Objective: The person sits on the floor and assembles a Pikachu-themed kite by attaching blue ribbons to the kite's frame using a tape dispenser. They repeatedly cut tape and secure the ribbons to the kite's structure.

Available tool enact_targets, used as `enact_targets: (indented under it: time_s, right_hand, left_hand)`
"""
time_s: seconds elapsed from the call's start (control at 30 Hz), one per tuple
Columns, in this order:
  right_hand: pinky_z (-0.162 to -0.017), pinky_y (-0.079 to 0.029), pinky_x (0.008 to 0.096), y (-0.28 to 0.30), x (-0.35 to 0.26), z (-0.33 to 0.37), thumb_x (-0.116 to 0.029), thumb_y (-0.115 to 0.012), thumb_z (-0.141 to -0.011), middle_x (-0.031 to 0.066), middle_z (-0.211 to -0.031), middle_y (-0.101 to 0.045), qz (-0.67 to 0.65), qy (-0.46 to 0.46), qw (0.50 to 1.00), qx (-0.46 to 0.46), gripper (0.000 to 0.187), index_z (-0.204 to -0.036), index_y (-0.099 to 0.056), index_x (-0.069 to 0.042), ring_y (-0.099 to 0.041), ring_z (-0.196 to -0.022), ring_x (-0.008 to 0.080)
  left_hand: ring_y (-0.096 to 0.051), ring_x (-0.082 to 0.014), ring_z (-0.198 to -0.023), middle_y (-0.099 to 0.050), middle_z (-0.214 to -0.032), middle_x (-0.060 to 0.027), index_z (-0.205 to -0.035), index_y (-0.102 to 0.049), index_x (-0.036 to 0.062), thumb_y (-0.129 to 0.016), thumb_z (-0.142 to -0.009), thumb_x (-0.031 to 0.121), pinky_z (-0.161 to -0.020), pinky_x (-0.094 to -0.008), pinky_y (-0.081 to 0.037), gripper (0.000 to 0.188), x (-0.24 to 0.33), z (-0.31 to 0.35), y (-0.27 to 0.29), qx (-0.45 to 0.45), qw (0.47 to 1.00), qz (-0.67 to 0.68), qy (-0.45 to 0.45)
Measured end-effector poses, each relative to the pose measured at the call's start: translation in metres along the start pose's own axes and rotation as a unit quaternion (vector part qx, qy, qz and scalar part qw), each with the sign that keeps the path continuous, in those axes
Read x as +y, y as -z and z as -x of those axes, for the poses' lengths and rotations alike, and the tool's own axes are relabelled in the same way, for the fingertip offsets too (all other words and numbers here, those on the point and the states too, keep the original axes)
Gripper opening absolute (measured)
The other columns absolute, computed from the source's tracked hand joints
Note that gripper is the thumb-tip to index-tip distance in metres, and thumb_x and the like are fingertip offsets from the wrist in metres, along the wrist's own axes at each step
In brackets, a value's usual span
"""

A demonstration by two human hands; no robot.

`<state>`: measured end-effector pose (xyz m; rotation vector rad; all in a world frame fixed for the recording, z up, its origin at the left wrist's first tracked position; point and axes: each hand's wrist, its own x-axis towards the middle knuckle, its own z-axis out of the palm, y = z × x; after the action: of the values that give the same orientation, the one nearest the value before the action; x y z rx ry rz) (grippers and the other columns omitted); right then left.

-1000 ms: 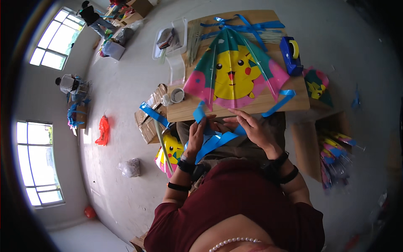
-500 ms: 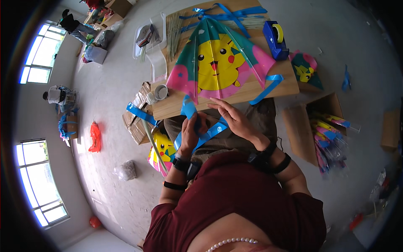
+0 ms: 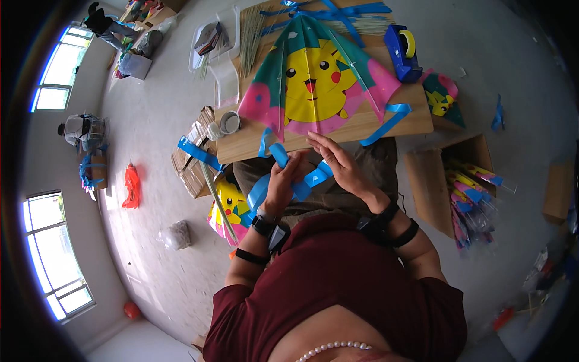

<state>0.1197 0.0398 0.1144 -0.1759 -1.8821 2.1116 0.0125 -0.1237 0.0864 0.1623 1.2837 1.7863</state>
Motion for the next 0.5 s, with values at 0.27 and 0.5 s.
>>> enact_targets:
  time_s: [0.27, 0.5]
  right_hand:
    - [-0.111, -0.042, 0.0349, 0.009, 0.001, -0.003, -0.025, -0.037, -0.11, 0.018, -0.144, -0.051, -0.078, -0.028, 0.996, -0.017, 0.046, -0.149, -0.039, 0.0, -0.049, -0.135, 0.0243]
    - [-0.11, -0.042, 0.0361, 0.023, 0.0, -0.009, -0.029, -0.037, -0.11, 0.0167, -0.146, -0.049, -0.088, -0.066, 0.994, -0.021, 0.05, -0.149, -0.037, 0.002, -0.048, -0.137, 0.0259]
  left_hand:
    - [-0.041, -0.0012, -0.065, -0.057, -0.08, 0.0075, -0.119, -0.064, 0.0045, -0.077, -0.091, 0.023, -0.058, -0.0205, -0.031, 0.037, 0.01, -0.004, -0.03, -0.081, 0.99, -0.111, 0.024]
    - [-0.048, -0.0027, -0.067, -0.059, -0.078, 0.0059, -0.104, -0.069, 0.007, -0.083, -0.085, 0.029, -0.059, -0.0208, -0.037, 0.032, 0.0, -0.013, -0.032, -0.06, 0.978, -0.182, 0.079]
